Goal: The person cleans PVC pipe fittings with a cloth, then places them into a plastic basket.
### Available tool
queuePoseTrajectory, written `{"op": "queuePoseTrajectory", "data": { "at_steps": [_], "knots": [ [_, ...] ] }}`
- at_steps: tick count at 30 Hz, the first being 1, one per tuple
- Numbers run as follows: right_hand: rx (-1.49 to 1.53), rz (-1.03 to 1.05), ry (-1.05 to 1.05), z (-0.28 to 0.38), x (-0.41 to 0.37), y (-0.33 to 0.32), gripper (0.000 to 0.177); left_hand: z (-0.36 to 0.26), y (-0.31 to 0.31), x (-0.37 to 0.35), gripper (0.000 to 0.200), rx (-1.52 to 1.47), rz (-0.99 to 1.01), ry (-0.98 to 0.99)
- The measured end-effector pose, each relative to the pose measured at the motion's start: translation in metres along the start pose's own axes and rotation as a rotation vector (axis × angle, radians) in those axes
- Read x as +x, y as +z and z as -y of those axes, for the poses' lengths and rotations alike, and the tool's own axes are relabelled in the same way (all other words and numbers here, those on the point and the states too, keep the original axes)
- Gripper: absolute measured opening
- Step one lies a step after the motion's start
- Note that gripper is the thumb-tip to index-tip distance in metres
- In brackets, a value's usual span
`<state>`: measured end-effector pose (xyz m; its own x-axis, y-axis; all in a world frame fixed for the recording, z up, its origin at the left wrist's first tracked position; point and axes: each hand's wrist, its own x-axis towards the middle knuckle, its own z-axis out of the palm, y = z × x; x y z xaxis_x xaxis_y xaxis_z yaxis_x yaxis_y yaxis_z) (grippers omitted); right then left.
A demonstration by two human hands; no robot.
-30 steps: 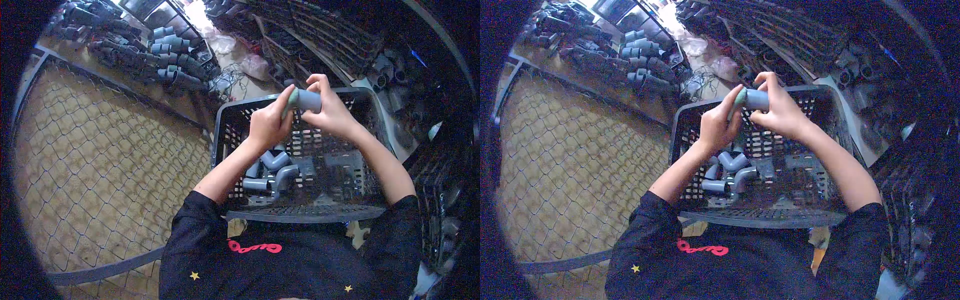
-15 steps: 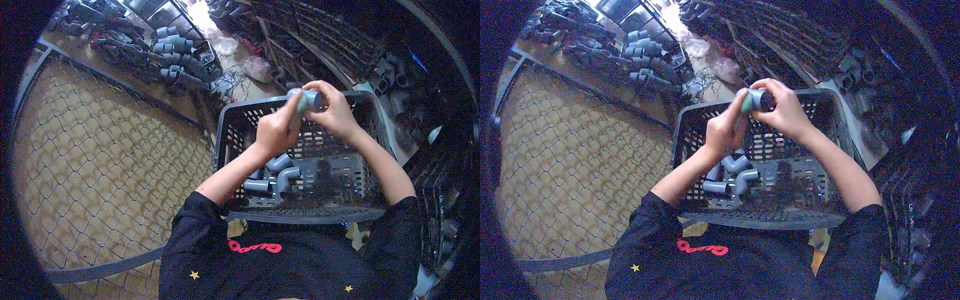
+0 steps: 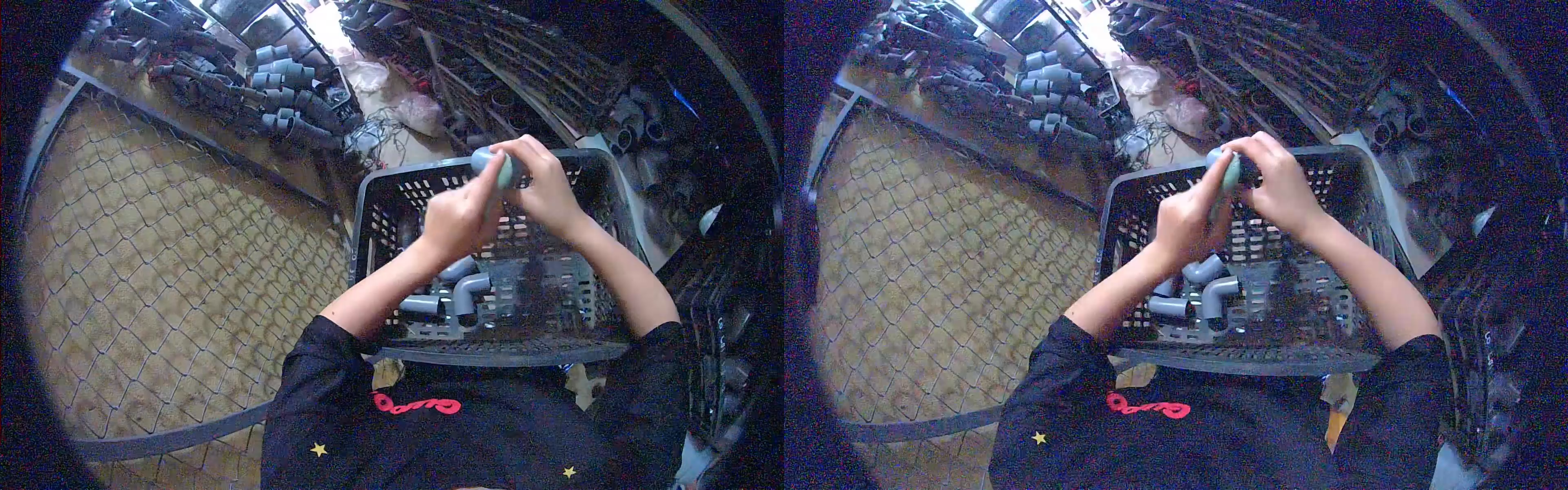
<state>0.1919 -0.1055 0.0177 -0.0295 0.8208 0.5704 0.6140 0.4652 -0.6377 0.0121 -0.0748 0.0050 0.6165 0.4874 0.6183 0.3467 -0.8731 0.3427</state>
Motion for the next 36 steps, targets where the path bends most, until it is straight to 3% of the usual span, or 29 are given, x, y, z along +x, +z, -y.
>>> {"op": "queuePoseTrajectory", "data": {
  "at_steps": [4,7,11,15,17,18,20,21,24,26,28,29,30,32,33,34,36],
  "knots": [
    [0.048,0.039,0.086,0.009,0.002,-0.006,0.050,0.013,-0.004,0.005,0.067,-0.034,0.014,-0.228],
    [0.169,-0.036,0.074,0.006,0.003,-0.002,0.058,0.007,0.000,-0.002,0.072,-0.084,-0.033,-0.191],
    [0.641,-0.023,0.433,-0.001,0.003,-0.002,0.066,0.011,-0.010,0.005,0.071,-0.063,-0.076,-0.066],
    [0.805,-0.064,0.596,-0.005,0.009,-0.003,0.045,0.018,-0.006,0.006,0.065,-0.013,-0.065,0.015],
    [0.876,-0.024,0.652,-0.011,0.007,-0.003,0.041,0.009,-0.007,0.005,0.062,0.043,0.051,-0.034],
    [0.811,-0.046,0.643,-0.008,0.006,-0.002,0.040,0.005,-0.007,0.005,0.061,0.069,0.109,-0.057],
    [0.684,-0.094,0.628,0.001,0.001,0.003,0.042,0.008,-0.004,0.007,0.061,0.059,0.038,0.016],
    [0.904,0.023,0.745,-0.008,0.004,0.008,0.043,0.010,-0.004,0.008,0.061,0.056,0.008,0.030],
    [1.079,0.221,0.895,-0.015,-0.002,0.004,0.041,0.016,-0.003,0.008,0.065,0.011,-0.040,-0.014],
    [1.066,0.126,0.816,-0.019,-0.002,0.009,0.041,0.013,-0.005,0.004,0.066,0.013,-0.023,-0.103],
    [0.931,-0.087,0.645,-0.021,0.000,0.017,0.041,0.012,0.004,-0.003,0.067,-0.017,-0.062,0.051],
    [1.127,-0.099,0.842,-0.023,0.001,0.013,0.043,0.008,0.006,-0.007,0.064,-0.012,0.016,0.077],
    [1.113,-0.019,0.858,-0.021,0.004,0.007,0.043,0.003,0.007,-0.008,0.061,-0.009,0.094,0.103],
    [1.083,0.131,0.893,-0.017,0.006,-0.006,0.044,0.008,0.012,-0.001,0.056,0.007,-0.023,0.227],
    [1.068,0.096,0.884,-0.001,0.008,-0.009,0.046,0.012,0.008,0.003,0.056,0.041,-0.045,0.235],
    [0.990,-0.070,0.857,0.010,0.007,-0.001,0.051,0.015,0.004,0.008,0.056,0.076,-0.065,0.244],
    [0.929,0.123,0.745,-0.002,0.002,0.002,0.055,0.015,-0.001,0.015,0.057,0.040,-0.120,0.098]
  ]
}}
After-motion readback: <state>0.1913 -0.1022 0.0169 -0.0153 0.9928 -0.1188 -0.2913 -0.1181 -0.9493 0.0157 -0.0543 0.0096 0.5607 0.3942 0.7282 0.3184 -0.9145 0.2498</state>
